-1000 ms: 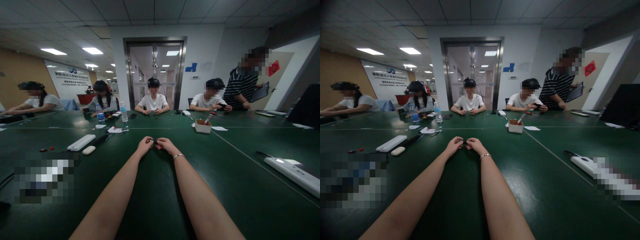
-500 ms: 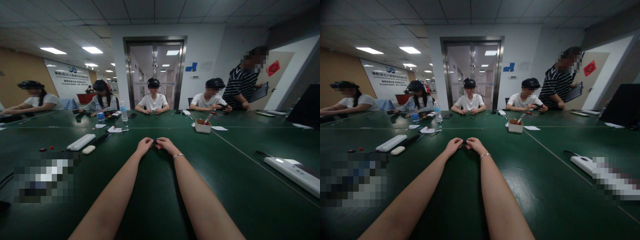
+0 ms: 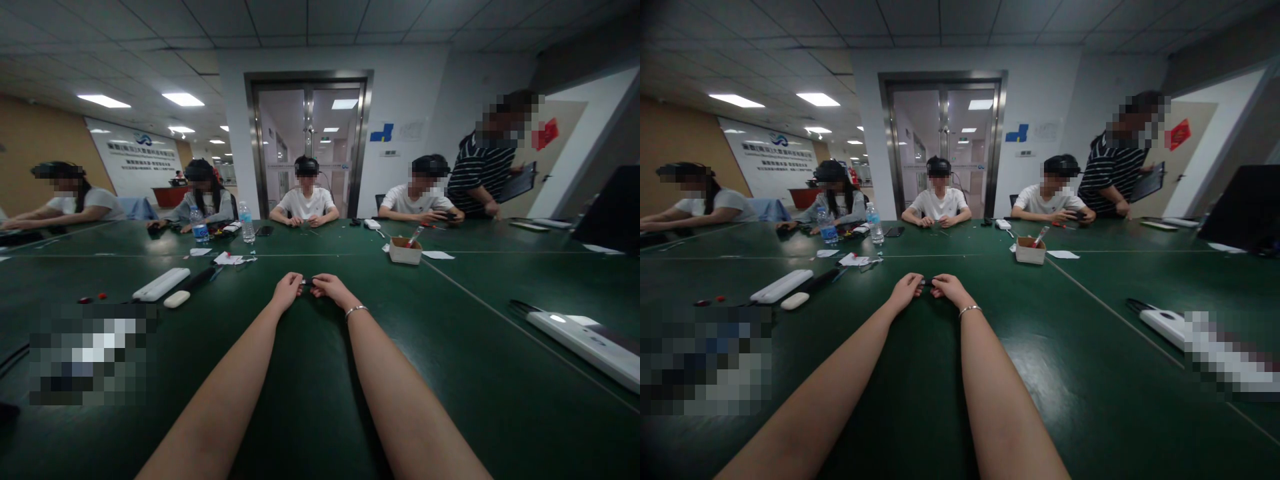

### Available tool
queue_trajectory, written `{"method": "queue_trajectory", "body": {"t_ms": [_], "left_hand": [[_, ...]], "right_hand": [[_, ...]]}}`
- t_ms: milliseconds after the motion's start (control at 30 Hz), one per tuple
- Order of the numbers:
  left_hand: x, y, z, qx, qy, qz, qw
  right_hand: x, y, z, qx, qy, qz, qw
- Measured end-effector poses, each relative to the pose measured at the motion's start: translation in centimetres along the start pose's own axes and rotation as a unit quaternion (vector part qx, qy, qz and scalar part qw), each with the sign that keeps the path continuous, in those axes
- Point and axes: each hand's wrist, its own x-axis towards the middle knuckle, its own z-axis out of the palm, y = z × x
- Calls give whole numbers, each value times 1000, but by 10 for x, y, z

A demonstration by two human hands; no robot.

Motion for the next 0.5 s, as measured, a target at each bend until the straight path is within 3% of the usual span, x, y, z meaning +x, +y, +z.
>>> {"method": "queue_trajectory", "body": {"t_ms": [500], "left_hand": [[-2,2,0,-9,-15,5,1000]], "right_hand": [[1,2,-1,2,1,-2,1000]]}}
